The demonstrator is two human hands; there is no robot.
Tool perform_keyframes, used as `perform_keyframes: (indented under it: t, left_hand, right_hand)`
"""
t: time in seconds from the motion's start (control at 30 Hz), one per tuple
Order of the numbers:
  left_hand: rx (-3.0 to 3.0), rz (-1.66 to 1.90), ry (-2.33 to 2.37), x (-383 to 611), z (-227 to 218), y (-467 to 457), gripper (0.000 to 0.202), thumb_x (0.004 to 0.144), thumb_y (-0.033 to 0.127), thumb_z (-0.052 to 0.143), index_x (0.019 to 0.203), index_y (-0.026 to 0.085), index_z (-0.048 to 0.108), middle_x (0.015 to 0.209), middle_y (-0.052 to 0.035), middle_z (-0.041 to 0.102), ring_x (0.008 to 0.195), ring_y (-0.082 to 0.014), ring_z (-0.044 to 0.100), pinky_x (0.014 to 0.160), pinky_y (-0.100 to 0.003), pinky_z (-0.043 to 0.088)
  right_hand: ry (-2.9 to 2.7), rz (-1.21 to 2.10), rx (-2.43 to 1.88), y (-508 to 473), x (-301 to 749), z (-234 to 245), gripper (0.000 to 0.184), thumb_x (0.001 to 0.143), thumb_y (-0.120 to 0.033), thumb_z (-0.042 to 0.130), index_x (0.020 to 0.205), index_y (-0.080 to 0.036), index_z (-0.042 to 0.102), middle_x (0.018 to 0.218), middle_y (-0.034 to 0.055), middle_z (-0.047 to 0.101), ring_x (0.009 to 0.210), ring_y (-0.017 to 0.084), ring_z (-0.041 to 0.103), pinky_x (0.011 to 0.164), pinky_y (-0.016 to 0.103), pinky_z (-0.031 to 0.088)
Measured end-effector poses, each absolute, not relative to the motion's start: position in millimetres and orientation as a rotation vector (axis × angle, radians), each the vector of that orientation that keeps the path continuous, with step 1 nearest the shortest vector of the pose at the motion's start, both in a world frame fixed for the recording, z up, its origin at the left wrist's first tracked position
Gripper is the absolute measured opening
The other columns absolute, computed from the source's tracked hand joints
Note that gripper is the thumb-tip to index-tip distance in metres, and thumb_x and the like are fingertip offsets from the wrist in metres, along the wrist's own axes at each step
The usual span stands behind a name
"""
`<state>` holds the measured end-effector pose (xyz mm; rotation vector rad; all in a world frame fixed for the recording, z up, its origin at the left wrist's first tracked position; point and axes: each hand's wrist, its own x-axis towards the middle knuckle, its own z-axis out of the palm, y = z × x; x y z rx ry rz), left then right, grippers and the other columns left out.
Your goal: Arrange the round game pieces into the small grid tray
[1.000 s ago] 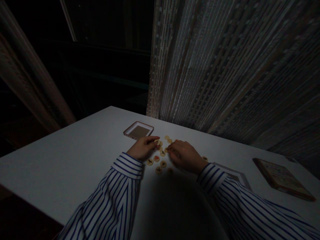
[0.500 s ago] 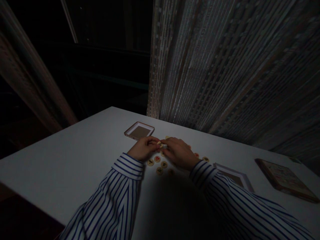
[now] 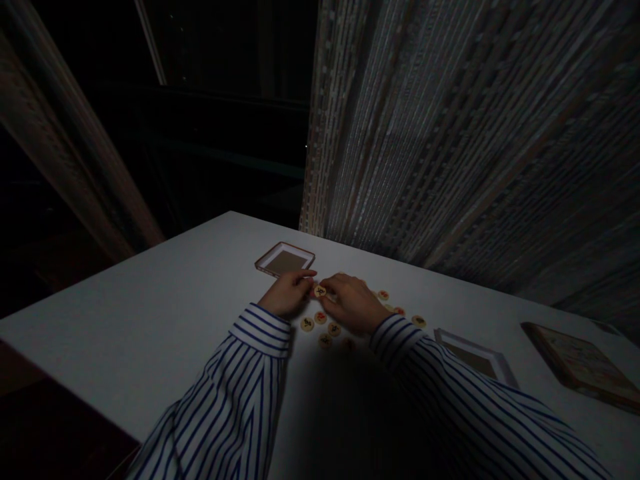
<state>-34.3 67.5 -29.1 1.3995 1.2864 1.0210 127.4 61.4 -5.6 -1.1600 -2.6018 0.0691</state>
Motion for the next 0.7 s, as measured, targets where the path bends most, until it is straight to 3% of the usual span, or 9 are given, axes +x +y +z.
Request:
perform_keyframes:
  t: [0.13,0.4,0.7]
  left_hand:
    - [1.446,1.157,1.387,-38,-25,70,0.033,0.083,0.018,0.041,0.11,0.006,0.056,0.091,-0.0108,0.068,0.071,-0.0144,0.063,0.068,-0.029,0.05]
    - [1.7,1.341,1.59,-47,-31,73,0.03,0.082,0.018,0.039,0.102,0.011,0.061,0.087,-0.0074,0.068,0.077,-0.017,0.063,0.076,-0.031,0.049]
    - [1.821,1.34,1.656,-46,-32,72,0.031,0.08,0.016,0.038,0.099,0.012,0.062,0.087,-0.0077,0.069,0.078,-0.0181,0.063,0.075,-0.031,0.049]
  right_hand:
    - [-2.579,0.102,-1.262,64,124,-8,0.022,0.081,-0.031,0.052,0.095,-0.018,0.064,0.091,0.0064,0.065,0.081,0.018,0.058,0.07,0.028,0.037]
    - [-2.682,0.134,-1.3,73,111,-16,0.028,0.082,-0.038,0.048,0.092,-0.018,0.066,0.09,0.0072,0.063,0.085,0.019,0.056,0.071,0.029,0.034]
    - [-2.761,0.141,-1.36,74,104,-13,0.033,0.083,-0.04,0.044,0.093,-0.02,0.068,0.094,0.0094,0.062,0.085,0.021,0.057,0.071,0.03,0.034]
